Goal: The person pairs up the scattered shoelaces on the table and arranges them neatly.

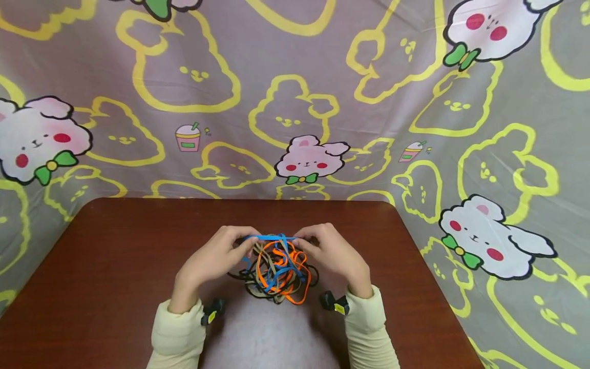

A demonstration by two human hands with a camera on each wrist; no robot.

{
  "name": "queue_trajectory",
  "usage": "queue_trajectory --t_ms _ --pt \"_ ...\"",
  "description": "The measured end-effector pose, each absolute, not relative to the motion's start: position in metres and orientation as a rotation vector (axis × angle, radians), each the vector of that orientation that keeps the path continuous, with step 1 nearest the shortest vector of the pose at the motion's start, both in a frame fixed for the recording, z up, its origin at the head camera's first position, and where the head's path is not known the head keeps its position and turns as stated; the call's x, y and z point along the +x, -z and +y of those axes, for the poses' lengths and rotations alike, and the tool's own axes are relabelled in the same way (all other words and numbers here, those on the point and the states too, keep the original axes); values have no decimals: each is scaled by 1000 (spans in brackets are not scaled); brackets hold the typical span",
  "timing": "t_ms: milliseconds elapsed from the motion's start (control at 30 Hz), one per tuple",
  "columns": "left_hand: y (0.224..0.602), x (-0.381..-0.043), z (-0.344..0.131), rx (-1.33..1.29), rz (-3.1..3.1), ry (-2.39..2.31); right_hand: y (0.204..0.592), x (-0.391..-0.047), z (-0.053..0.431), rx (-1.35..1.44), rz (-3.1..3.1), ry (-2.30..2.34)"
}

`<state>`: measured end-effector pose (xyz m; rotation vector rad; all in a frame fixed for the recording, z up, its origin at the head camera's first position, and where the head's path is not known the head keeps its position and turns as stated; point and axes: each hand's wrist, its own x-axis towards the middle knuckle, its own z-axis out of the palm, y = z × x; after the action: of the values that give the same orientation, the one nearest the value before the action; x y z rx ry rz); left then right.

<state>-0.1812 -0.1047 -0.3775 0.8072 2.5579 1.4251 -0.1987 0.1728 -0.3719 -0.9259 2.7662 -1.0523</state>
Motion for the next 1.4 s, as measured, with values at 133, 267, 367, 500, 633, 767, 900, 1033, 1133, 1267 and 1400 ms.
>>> queue_trajectory --t_ms 133,267,367,500,633,767,900,1033,1133,1267,1400 --pt "377 -180 -112 758 2614 -1453 372 -200 179 -906 2762 1083" --pt "378 -180 -119 771 2725 -1516 371 -201 183 -872 2772 1086" --pt "379 -180 -123 771 2851 -1549 371 -203 186 -842 2774 1080" --pt "380 -181 -127 759 3022 -1589 372 -204 189 -826 2778 1088" --pt "379 -182 -131 765 3119 -1671 372 -207 192 -824 2795 1103" --pt "380 -183 -137 723 3145 -1712 372 -208 196 -824 2807 1123" --pt "380 -182 -141 688 3170 -1766 373 -210 200 -827 2818 1133" --pt "380 -182 -144 658 3156 -1934 373 -211 202 -839 2821 1145" --pt "379 -181 -146 627 3143 -2040 372 -210 203 -848 2834 1157" --pt "378 -180 -151 578 3195 -2046 369 -208 205 -847 2863 1170" --pt "380 -180 -157 488 3248 -2031 366 -207 209 -821 2882 1178"
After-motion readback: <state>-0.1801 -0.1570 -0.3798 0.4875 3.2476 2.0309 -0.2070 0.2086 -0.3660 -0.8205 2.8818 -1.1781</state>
